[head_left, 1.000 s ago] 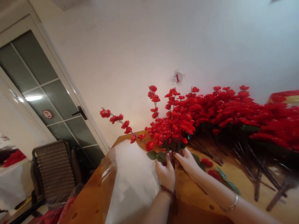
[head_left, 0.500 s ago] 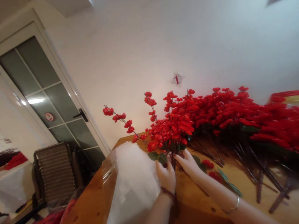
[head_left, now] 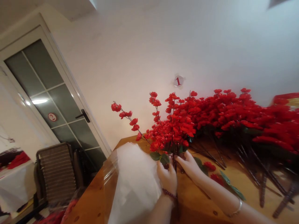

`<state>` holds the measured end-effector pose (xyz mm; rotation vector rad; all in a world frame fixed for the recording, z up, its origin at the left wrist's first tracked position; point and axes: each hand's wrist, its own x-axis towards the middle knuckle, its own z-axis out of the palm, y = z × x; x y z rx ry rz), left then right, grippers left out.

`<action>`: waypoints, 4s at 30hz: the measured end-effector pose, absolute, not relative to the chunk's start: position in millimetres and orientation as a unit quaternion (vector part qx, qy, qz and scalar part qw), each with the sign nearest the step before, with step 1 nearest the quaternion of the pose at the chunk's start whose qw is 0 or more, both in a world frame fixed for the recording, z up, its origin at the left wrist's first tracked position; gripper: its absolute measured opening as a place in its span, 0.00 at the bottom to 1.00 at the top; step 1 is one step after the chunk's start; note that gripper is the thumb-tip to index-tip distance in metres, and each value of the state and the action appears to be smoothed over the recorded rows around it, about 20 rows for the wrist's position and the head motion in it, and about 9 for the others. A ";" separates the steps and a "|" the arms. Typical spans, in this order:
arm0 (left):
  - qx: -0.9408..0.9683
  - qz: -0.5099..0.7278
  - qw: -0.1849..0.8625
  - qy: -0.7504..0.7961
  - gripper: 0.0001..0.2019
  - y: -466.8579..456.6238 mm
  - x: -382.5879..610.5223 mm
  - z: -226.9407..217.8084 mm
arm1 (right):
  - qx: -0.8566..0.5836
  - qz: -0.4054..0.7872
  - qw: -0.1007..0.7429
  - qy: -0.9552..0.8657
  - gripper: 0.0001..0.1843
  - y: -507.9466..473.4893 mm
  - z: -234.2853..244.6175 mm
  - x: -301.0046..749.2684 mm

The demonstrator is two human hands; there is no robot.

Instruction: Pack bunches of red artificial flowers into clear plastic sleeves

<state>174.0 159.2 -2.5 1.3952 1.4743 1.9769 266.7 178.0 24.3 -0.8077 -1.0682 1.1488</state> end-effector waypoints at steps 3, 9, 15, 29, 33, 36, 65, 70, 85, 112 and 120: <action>0.481 0.689 0.153 0.519 0.18 159.0 174.4 -2.4 | -0.343 0.497 0.644 -0.469 0.18 178.2 26.8 266.5; 0.476 0.689 0.162 0.522 0.21 159.4 174.0 -3.2 | -0.340 0.495 0.648 -0.468 0.18 175.8 28.6 266.4; 0.480 0.687 0.159 0.522 0.22 158.4 174.0 -0.6 | -0.338 0.498 0.650 -0.463 0.17 175.7 29.9 266.5; 0.489 0.681 0.133 0.529 0.23 157.6 173.0 0.6 | -0.357 0.487 0.634 -0.483 0.19 174.0 29.2 266.7; 0.489 0.676 0.076 0.546 0.22 158.4 173.7 -4.3 | -0.354 0.480 0.624 -0.504 0.19 175.3 28.4 267.3; 0.487 0.672 0.066 0.553 0.20 159.0 174.3 -7.4 | -0.333 0.455 0.641 -0.520 0.19 178.0 26.0 267.1; 0.470 0.653 0.157 0.572 0.20 157.4 178.1 -0.2 | -0.414 0.349 0.627 -0.560 0.13 171.2 34.6 271.9; 0.475 0.662 0.139 0.564 0.18 156.4 176.8 -1.7 | -0.406 0.344 0.639 -0.556 0.13 172.3 33.8 271.1; 0.452 0.681 0.176 0.549 0.21 153.6 179.9 4.0 | -0.392 0.371 0.642 -0.544 0.14 168.1 31.0 269.3; 0.461 0.680 0.149 0.551 0.20 153.6 178.4 3.1 | -0.401 0.347 0.645 -0.550 0.13 168.7 31.2 268.9; 0.465 0.670 0.150 0.559 0.20 154.2 177.9 1.6 | -0.404 0.364 0.639 -0.544 0.13 164.5 34.7 268.9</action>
